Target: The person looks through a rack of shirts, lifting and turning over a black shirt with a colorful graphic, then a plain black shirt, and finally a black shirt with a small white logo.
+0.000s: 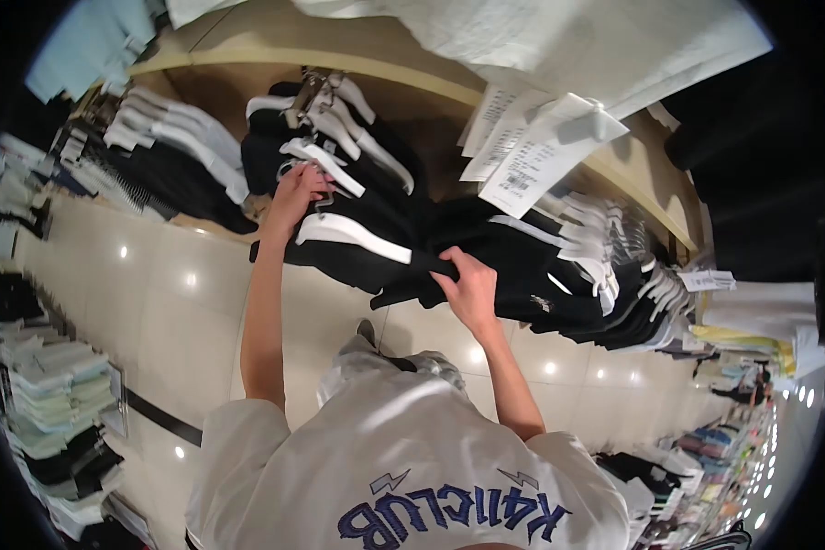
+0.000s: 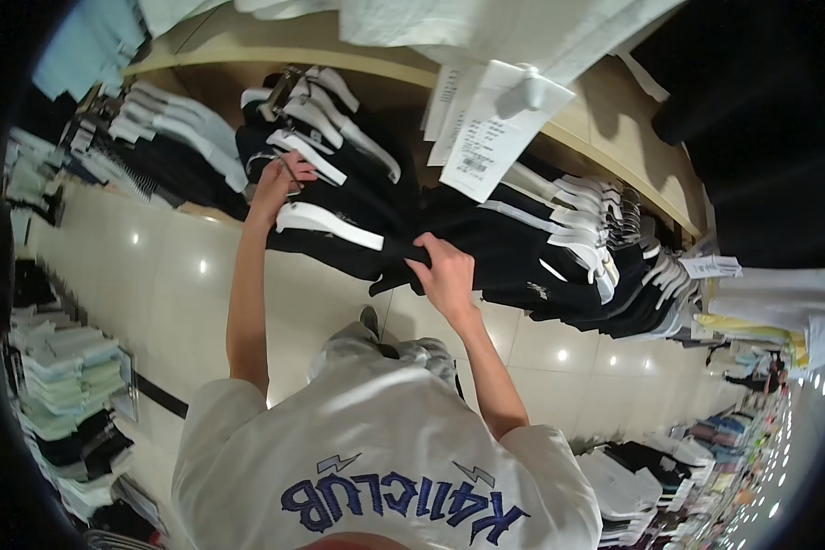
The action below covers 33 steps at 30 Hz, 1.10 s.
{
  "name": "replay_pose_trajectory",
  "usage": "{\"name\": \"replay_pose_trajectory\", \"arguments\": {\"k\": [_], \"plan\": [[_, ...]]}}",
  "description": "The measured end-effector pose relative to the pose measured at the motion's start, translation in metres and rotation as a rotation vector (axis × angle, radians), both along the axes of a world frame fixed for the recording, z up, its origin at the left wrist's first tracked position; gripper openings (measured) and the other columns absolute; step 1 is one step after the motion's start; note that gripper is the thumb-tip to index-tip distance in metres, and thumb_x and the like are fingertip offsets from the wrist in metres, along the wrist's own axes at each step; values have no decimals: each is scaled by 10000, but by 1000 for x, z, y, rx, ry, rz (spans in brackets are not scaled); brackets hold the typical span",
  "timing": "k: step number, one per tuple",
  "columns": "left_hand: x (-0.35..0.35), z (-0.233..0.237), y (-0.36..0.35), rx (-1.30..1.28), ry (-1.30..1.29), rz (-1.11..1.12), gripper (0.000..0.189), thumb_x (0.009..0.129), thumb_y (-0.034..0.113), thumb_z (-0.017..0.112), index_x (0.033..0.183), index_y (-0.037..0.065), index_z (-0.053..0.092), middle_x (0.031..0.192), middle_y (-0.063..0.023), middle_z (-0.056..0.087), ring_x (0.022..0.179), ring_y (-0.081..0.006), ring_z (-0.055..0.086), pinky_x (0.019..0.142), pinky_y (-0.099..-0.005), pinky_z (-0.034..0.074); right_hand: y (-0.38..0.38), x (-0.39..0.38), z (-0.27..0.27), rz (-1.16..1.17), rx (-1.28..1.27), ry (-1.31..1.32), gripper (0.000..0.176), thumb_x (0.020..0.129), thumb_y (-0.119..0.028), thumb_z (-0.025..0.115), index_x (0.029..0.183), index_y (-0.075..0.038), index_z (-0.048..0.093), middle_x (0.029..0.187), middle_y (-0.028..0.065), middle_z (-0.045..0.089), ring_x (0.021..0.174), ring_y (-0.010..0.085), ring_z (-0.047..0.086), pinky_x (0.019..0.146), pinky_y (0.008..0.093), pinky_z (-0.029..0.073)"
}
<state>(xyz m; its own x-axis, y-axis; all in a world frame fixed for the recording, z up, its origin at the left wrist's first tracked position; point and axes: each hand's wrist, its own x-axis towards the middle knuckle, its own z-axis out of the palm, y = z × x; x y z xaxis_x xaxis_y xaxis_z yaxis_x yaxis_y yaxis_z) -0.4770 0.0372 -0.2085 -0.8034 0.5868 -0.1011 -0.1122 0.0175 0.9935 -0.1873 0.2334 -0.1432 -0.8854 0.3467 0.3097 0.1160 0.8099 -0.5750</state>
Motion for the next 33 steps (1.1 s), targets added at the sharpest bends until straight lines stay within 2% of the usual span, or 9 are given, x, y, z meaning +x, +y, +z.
{"name": "replay_pose_trajectory", "arguments": {"k": [4,13,16,19,21,22,25,28,33], "plan": [[-19,-12,15,36,40,-15,434,1036,414,488,1115,1,595,1006,-101,705,889,-160,688,801,-265,506,3,-4,1,-44,-3,-41,261,765,-126,775,947,-45,606,795,132,653,745,347,643,635,399,483],[-38,7,24,-45,10,-47,475,1035,412,498,1130,-41,603,972,-136,723,873,-176,701,790,-284,529,13,-37,-4,-57,20,-25,266,777,-141,766,965,-43,605,794,144,657,734,356,646,624,415,486],[-43,0,7,-6,237,101,384,1053,286,494,1047,-66,647,890,-122,719,833,-156,687,775,-277,526,11,-51,-8,-60,9,6,260,792,-166,763,965,-58,602,794,148,662,741,356,651,616,424,484],[-32,19,-11,-71,369,290,382,1047,327,503,1060,-24,654,909,-95,725,838,-145,680,776,-277,510,10,-64,-13,-31,-17,-25,252,798,-183,762,958,-74,601,778,148,659,731,358,649,613,432,481],[-21,27,-18,-126,636,441,377,1057,273,478,1058,-67,642,892,-140,723,827,-177,688,766,-297,515,7,-70,-21,-4,-33,39,265,804,-209,763,956,-73,596,739,160,643,733,372,641,607,442,477],[-16,34,-20,-145,598,482,383,1056,277,476,1050,-67,645,891,-146,728,834,-177,691,767,-303,514,5,-73,-23,-24,-49,33,269,808,-214,764,960,-68,595,729,163,641,730,380,638,605,448,477],[3,41,-23,-228,594,526,337,1039,261,505,1059,-39,658,925,-161,727,868,-233,707,790,-314,512,2,-78,-31,-66,-95,36,285,819,-227,765,966,-52,594,719,173,644,710,401,632,597,456,480],[21,32,-17,-296,794,518,267,995,241,575,1075,2,664,945,-181,703,906,-372,674,818,-391,510,-3,-81,-36,-127,-93,36,287,826,-225,769,955,-33,599,721,185,640,692,395,631,608,440,483],[43,17,-8,-499,855,421,527,973,362,602,1322,-18,499,1272,-229,582,1226,-390,523,1048,-476,389,-6,-80,-42,-105,-78,42,292,833,-229,762,969,-36,589,746,183,652,717,395,639,626,443,492]]}}
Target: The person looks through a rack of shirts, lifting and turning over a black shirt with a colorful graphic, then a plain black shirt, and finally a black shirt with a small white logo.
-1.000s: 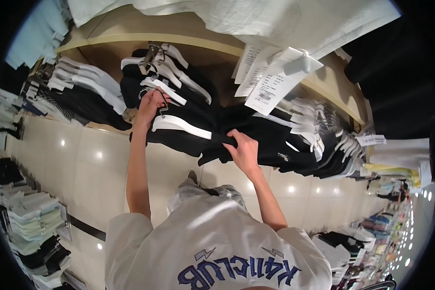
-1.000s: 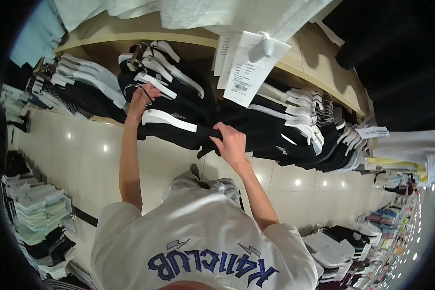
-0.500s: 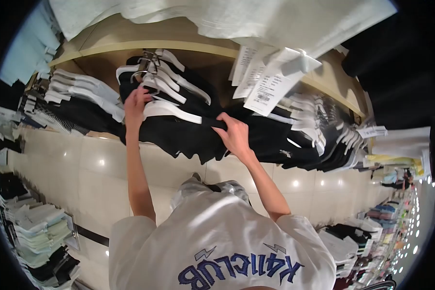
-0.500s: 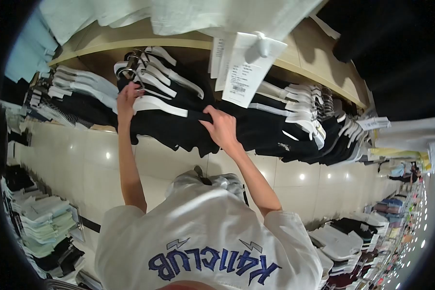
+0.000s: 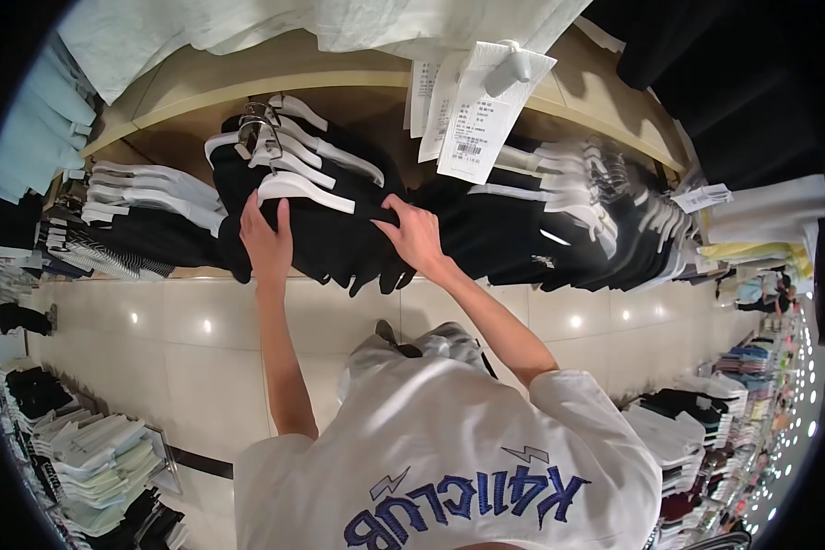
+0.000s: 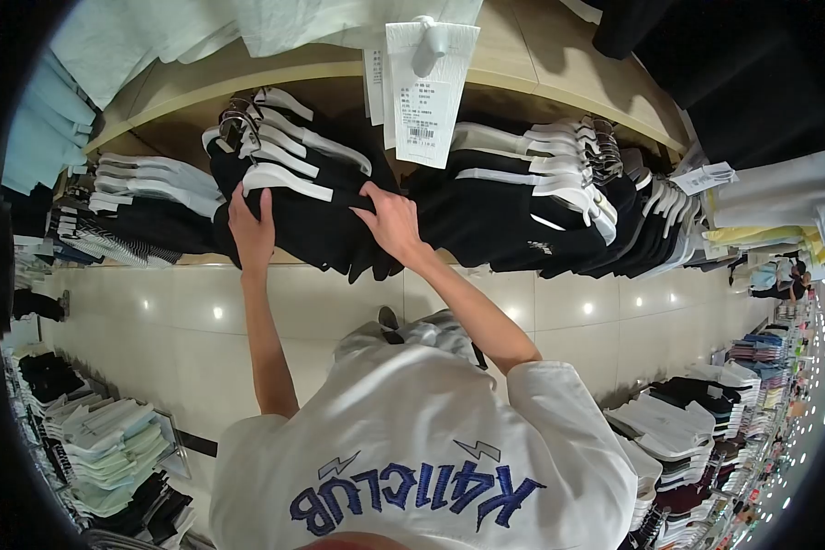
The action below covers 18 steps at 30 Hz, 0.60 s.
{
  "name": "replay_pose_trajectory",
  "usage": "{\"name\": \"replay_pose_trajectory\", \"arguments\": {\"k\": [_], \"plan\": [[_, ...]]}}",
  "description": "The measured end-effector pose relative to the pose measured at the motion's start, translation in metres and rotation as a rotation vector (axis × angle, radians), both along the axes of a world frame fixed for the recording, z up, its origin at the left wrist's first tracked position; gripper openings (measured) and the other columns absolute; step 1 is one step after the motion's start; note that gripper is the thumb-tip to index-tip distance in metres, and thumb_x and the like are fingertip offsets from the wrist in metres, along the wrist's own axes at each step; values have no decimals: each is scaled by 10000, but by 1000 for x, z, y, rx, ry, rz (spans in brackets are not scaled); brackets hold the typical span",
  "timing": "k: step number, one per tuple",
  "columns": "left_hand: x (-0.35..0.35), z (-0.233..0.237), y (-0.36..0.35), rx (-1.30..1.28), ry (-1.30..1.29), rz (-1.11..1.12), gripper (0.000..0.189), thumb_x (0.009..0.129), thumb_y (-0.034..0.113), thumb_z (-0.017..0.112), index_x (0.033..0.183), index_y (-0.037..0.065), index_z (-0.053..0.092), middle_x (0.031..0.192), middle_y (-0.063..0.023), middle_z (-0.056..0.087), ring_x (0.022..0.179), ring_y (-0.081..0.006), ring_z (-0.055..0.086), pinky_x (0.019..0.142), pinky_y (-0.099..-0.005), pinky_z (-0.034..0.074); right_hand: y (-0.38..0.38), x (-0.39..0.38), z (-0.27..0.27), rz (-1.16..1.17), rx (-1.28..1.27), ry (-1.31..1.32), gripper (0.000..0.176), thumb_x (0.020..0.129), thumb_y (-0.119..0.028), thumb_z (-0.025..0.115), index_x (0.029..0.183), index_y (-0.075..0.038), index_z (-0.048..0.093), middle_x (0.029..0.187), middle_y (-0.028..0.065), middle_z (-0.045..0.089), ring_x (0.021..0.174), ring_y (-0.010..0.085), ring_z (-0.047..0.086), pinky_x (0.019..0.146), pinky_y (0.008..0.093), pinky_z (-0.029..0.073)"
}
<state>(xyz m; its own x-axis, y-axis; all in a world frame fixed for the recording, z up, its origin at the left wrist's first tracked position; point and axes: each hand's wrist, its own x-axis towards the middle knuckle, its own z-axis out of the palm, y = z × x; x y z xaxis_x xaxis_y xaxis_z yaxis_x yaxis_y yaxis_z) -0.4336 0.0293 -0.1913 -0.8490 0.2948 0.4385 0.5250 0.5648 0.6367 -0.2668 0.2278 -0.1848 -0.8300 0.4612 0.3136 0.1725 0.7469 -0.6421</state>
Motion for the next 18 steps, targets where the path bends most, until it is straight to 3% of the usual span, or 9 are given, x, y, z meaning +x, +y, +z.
{"name": "replay_pose_trajectory", "arguments": {"k": [3,12,15,18], "plan": [[-1,-12,0,-82,12,-7,631,967,400,597,1404,-9,399,1405,-227,490,1335,-380,438,1089,-493,355,1,-2,1,17,16,-7,292,837,-228,758,971,-38,582,758,184,656,737,396,644,636,449,499],[19,-28,-5,-55,-36,-49,707,969,404,594,1478,-5,322,1450,-251,432,1338,-415,417,1103,-471,358,-6,-7,-14,83,-10,-68,295,868,-232,726,993,-38,543,823,178,661,800,384,652,671,456,518],[42,-25,5,-22,-92,-110,670,977,375,592,1471,1,338,1438,-252,440,1327,-413,427,1093,-465,363,-5,-7,-25,167,-92,-55,306,896,-252,689,1041,-30,536,975,195,655,945,391,637,761,490,522],[64,-24,19,1,-166,-203,630,980,349,596,1455,1,370,1406,-253,466,1297,-418,452,1079,-452,374,-1,0,-39,183,-56,-71,302,901,-235,680,1071,-26,545,1017,187,634,993,389,611,808,487,516]]}}
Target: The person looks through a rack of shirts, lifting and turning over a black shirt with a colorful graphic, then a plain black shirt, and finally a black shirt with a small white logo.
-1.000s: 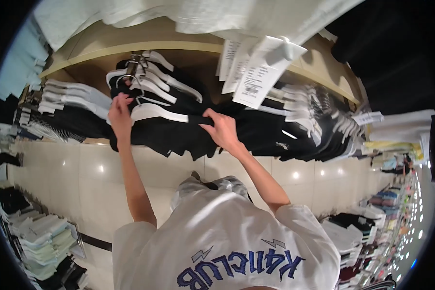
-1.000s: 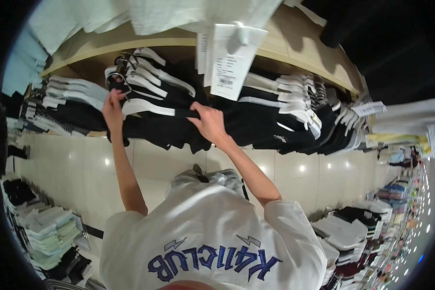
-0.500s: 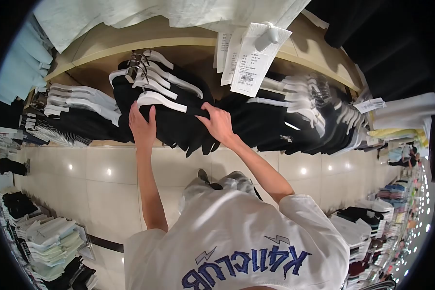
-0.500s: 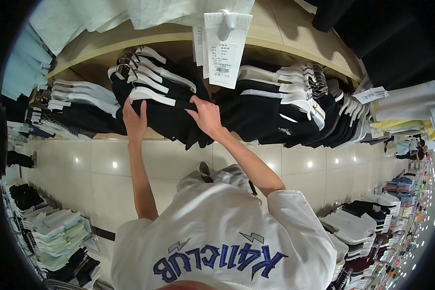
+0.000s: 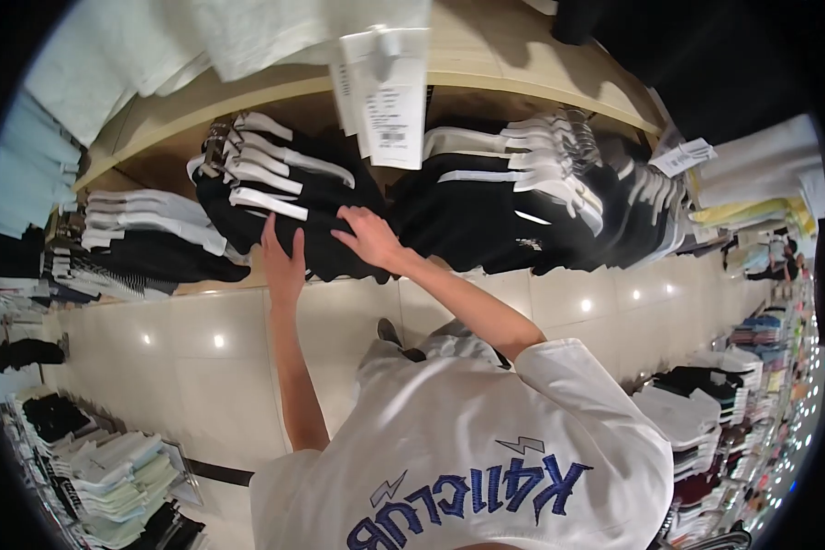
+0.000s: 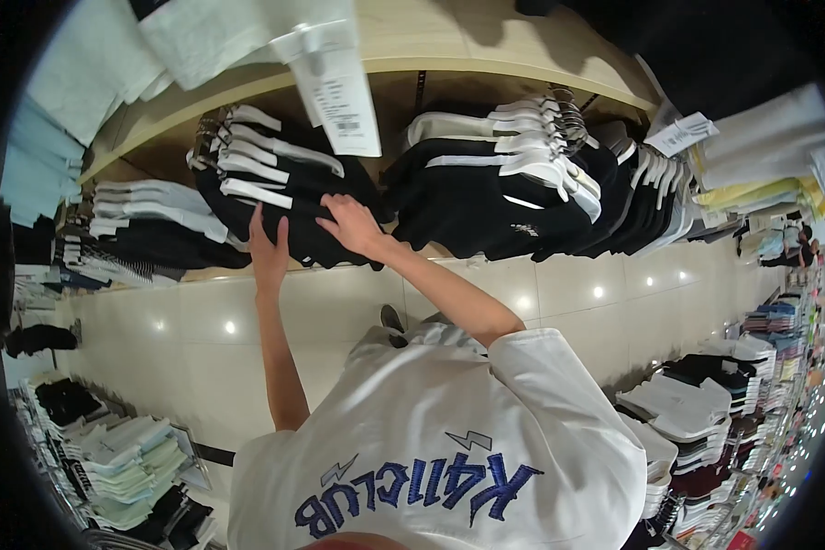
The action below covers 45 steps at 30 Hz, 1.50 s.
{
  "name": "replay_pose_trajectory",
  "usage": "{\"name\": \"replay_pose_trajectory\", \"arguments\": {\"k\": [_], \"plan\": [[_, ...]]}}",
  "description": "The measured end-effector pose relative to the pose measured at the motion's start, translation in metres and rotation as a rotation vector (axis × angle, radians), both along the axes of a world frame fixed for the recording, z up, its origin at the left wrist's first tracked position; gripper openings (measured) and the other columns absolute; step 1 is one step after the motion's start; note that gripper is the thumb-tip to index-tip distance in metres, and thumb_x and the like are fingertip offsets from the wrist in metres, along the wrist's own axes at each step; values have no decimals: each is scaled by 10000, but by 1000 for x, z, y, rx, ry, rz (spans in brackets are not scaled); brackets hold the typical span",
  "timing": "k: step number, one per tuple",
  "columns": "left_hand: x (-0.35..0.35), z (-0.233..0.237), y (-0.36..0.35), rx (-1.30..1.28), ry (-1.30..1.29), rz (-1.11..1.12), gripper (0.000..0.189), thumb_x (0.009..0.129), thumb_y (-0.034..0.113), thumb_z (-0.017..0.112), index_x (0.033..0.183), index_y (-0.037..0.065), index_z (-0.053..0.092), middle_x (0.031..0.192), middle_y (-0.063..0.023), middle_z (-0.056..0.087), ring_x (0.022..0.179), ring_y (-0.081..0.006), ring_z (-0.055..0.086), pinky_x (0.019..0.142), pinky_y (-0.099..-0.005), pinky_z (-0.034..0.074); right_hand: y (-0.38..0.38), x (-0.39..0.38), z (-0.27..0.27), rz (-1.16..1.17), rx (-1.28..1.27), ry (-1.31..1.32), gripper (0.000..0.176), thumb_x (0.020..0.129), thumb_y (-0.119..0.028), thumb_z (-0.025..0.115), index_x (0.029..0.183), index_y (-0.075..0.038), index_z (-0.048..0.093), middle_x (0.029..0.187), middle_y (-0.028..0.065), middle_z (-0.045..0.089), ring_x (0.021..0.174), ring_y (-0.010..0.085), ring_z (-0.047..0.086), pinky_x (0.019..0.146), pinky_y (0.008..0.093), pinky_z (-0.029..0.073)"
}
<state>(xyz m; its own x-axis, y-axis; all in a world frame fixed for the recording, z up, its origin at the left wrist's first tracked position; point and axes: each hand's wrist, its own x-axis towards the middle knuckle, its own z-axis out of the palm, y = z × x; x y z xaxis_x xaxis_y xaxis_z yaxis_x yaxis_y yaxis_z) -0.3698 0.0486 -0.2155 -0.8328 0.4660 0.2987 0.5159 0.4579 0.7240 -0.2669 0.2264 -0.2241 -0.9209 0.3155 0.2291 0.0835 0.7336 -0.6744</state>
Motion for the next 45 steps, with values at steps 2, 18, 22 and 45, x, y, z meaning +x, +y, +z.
{"name": "replay_pose_trajectory", "arguments": {"k": [2,18,22,45], "plan": [[15,-2,9,-45,10,-9,616,979,343,599,1443,-4,389,1370,-256,493,1264,-426,476,1054,-444,395,6,8,-16,54,1,42,356,901,-202,675,1180,-22,547,1091,185,577,1090,371,543,887,458,493],[262,-58,183,239,-653,-231,273,1031,227,543,1123,-4,658,1033,-80,695,972,-132,645,877,-262,490,196,332,-2,-339,-77,280,188,847,-95,705,1026,-50,668,1130,132,594,1081,320,563,910,416,469],[328,-26,253,222,-943,-299,283,1043,234,517,1154,3,637,1063,-85,691,990,-148,653,895,-276,497,259,392,12,-650,147,234,397,850,-102,712,1229,-93,590,1238,127,559,1137,338,521,941,441,418],[400,13,301,209,-472,-219,313,968,176,631,1225,28,533,1040,-70,575,835,-131,582,726,-271,491,289,405,9,-206,-8,44,298,884,-272,715,862,-18,560,805,212,647,761,450,616,640,497,481]]}}
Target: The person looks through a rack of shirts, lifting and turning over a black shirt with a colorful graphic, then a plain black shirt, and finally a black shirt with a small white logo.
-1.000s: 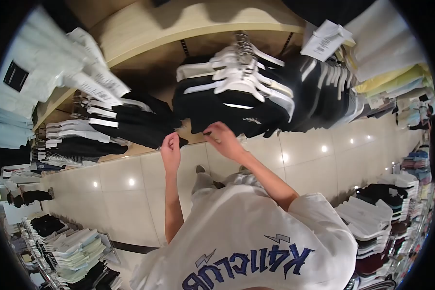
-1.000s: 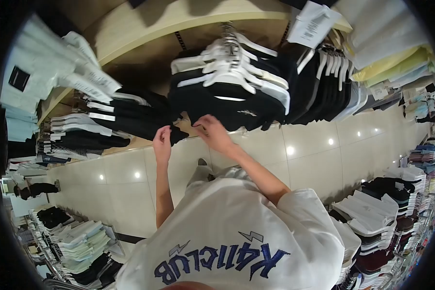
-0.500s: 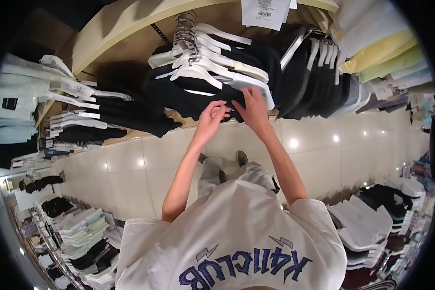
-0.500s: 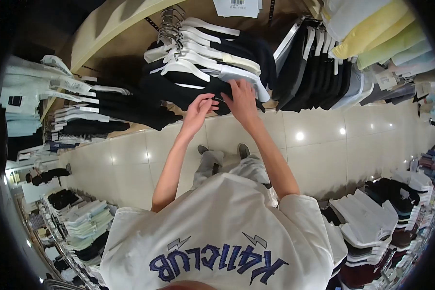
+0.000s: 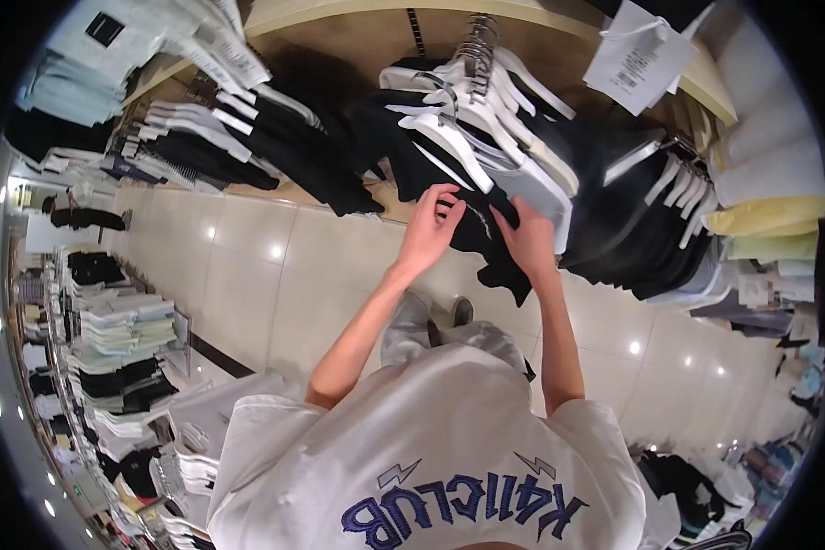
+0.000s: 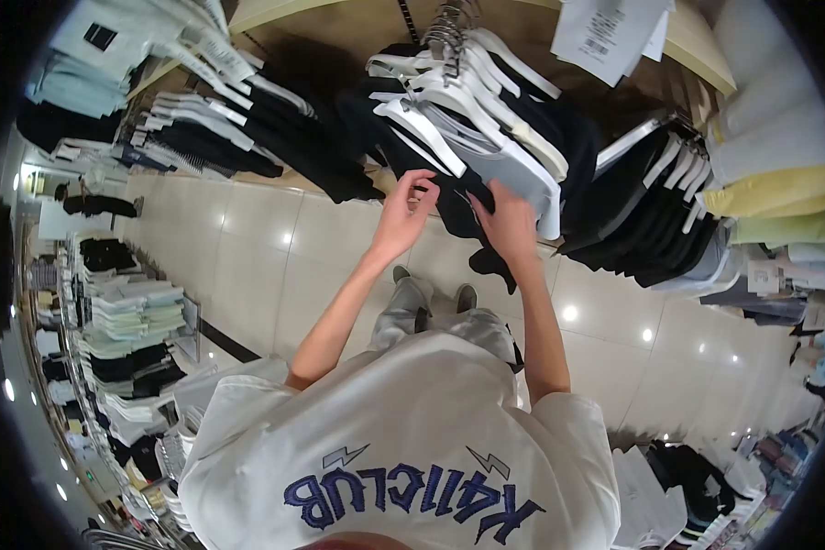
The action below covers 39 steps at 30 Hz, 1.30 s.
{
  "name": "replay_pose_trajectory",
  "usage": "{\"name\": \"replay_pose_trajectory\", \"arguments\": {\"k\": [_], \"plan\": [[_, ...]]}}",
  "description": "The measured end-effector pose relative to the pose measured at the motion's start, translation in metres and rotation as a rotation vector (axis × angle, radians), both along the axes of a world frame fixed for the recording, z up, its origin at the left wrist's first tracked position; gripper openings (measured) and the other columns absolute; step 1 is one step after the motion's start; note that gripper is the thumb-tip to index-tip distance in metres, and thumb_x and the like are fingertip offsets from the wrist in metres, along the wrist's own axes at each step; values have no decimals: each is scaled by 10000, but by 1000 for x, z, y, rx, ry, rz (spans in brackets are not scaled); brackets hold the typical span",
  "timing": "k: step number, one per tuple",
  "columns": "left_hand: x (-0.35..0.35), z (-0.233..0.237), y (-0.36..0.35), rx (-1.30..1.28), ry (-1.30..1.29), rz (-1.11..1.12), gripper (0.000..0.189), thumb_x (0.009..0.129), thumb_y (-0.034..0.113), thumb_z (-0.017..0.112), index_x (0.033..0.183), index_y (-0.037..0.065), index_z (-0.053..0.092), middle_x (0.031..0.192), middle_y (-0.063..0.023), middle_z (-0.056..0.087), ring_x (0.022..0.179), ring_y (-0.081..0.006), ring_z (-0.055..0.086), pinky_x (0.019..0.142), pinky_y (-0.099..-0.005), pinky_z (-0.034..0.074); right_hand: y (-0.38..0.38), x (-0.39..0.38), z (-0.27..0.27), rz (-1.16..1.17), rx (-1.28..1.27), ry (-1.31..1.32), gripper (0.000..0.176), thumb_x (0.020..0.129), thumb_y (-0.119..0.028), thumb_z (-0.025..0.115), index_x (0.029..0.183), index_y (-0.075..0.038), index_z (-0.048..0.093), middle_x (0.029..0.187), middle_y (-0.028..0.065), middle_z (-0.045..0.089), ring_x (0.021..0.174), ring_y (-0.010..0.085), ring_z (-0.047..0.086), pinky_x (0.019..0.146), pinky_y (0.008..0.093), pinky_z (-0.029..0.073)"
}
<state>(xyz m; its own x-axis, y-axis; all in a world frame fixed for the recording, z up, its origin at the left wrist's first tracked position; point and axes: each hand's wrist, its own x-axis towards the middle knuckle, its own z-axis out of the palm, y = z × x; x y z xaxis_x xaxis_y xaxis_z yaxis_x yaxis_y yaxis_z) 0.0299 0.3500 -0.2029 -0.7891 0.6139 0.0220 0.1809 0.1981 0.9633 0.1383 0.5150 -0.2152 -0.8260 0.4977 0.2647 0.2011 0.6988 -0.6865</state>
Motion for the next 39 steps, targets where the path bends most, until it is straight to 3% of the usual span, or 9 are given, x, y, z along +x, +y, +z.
{"name": "replay_pose_trajectory", "arguments": {"k": [2,8,12,14,17,25,30,34,39], "plan": [[-2,4,-17,-11,44,28,317,956,166,644,1220,27,537,1038,-74,578,844,-151,587,751,-281,491,4,11,18,54,39,16,291,859,-251,737,866,-15,568,812,209,644,771,446,615,646,484,482],[-19,44,-84,-63,732,549,494,867,167,742,1283,17,522,1159,-139,578,1096,-277,560,986,-382,439,9,44,52,106,177,148,262,720,-94,806,822,-7,581,754,150,608,700,353,615,612,405,479],[-37,73,-115,-146,863,559,542,872,216,736,1313,7,499,1278,-174,552,1222,-336,507,1067,-416,381,17,55,69,156,241,196,285,684,-64,805,820,1,564,744,147,577,691,351,598,599,414,463],[-47,79,-124,-386,921,327,579,880,266,718,1339,5,481,1362,-183,519,1268,-366,481,1089,-419,363,20,59,75,180,284,207,292,670,-67,804,823,2,565,752,146,578,698,351,599,598,414,461],[-51,81,-127,-368,793,274,543,890,289,698,1303,-2,501,1362,-192,523,1259,-369,488,1082,-425,367,24,62,70,209,346,234,307,648,-86,800,832,1,570,758,139,575,708,347,595,593,412,455],[-42,87,-135,-364,955,187,443,741,312,817,985,12,602,985,-120,607,954,-329,552,844,-419,430,15,72,63,224,342,253,319,655,-129,805,863,-3,598,751,129,568,686,329,592,581,399,454],[-36,85,-138,-294,1125,286,473,654,415,845,768,41,579,713,-80,555,684,-295,551,600,-389,426,4,71,68,221,335,266,323,662,-130,805,893,-1,619,756,127,577,691,324,597,590,392,461],[-34,85,-142,-310,1243,396,532,609,502,839,669,60,548,589,-66,487,525,-270,511,482,-365,386,-2,68,73,162,234,294,290,706,-108,807,920,2,646,780,133,610,709,323,607,617,373,477],[-34,101,-157,-331,1264,424,521,619,503,840,683,66,565,590,-66,507,531,-275,522,480,-364,383,-10,66,76,77,-26,268,285,759,-91,799,993,3,666,886,107,686,795,237,664,747,301,510]]}}
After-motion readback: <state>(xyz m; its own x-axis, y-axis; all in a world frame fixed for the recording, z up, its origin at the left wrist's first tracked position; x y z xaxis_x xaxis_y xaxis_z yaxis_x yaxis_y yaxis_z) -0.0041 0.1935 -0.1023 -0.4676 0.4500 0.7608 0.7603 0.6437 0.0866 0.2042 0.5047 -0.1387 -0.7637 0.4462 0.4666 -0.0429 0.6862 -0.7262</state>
